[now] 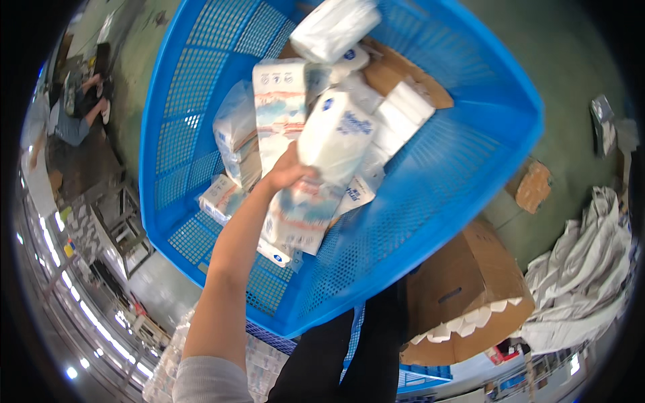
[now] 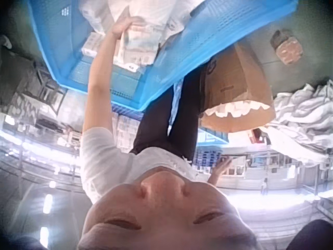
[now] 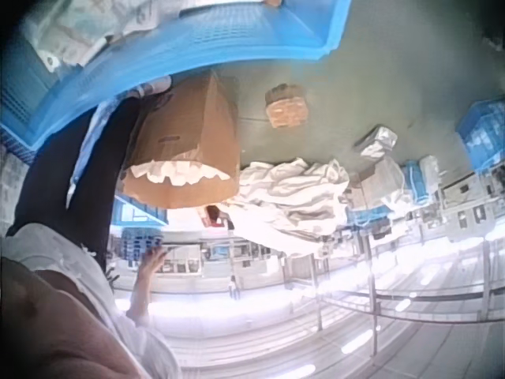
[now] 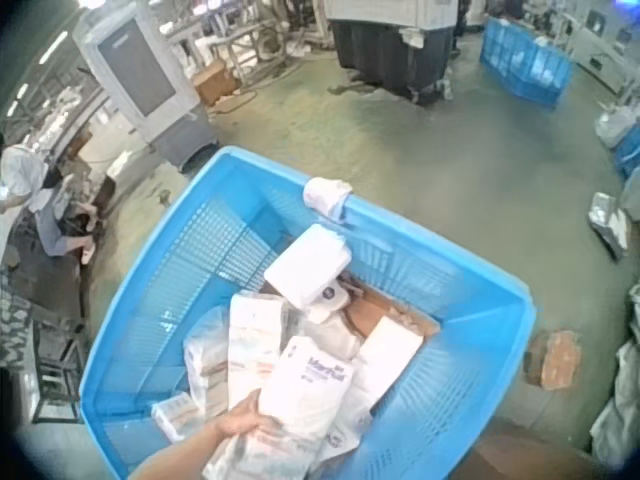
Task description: The person takes plastic-wrapped bundles of paper rolls from a blue bin, uses a purple utility knife to cut open the packaging, and places the individual rolls into a cardboard box.
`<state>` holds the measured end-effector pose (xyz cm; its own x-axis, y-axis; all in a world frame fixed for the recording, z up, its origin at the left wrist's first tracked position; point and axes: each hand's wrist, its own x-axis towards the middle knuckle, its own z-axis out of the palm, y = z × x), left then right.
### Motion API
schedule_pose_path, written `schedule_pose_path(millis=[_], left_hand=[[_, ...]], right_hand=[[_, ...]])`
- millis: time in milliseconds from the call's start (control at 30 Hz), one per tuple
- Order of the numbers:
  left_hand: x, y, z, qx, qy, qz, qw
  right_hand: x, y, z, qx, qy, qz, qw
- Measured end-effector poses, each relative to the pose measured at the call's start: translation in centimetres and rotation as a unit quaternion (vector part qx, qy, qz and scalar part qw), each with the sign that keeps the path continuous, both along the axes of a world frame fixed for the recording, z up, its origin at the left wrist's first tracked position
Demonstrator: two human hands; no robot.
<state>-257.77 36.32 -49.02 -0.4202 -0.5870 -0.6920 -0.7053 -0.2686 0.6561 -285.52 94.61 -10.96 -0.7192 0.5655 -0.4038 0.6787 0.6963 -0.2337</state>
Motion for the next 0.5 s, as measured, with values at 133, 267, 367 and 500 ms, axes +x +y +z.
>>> schedule_pose_path(millis=[133,267,367,500], left_hand=[[1.2,3.2,9.7,0.325,0.099,0.266,0.902],[1.4,5.8,20.4,0.385,0.177,0.326,0.845],[-1.1,8.1,23.0,0.413,0.241,0.349,0.806],[-5.4,10.5,25.3,0.398,0.314,0.367,0.780]], right_hand=[[-0.1,-19.0,-2.1,-0.165,-0.238,0.253,0.923],[-1.0,-32.6,-1.9,-0.338,-0.316,0.447,0.765],[-2.9,-37.6,-2.5,-0.425,-0.234,0.507,0.712],[-5.4,-37.9,0.6,-0.424,-0.260,0.548,0.673]])
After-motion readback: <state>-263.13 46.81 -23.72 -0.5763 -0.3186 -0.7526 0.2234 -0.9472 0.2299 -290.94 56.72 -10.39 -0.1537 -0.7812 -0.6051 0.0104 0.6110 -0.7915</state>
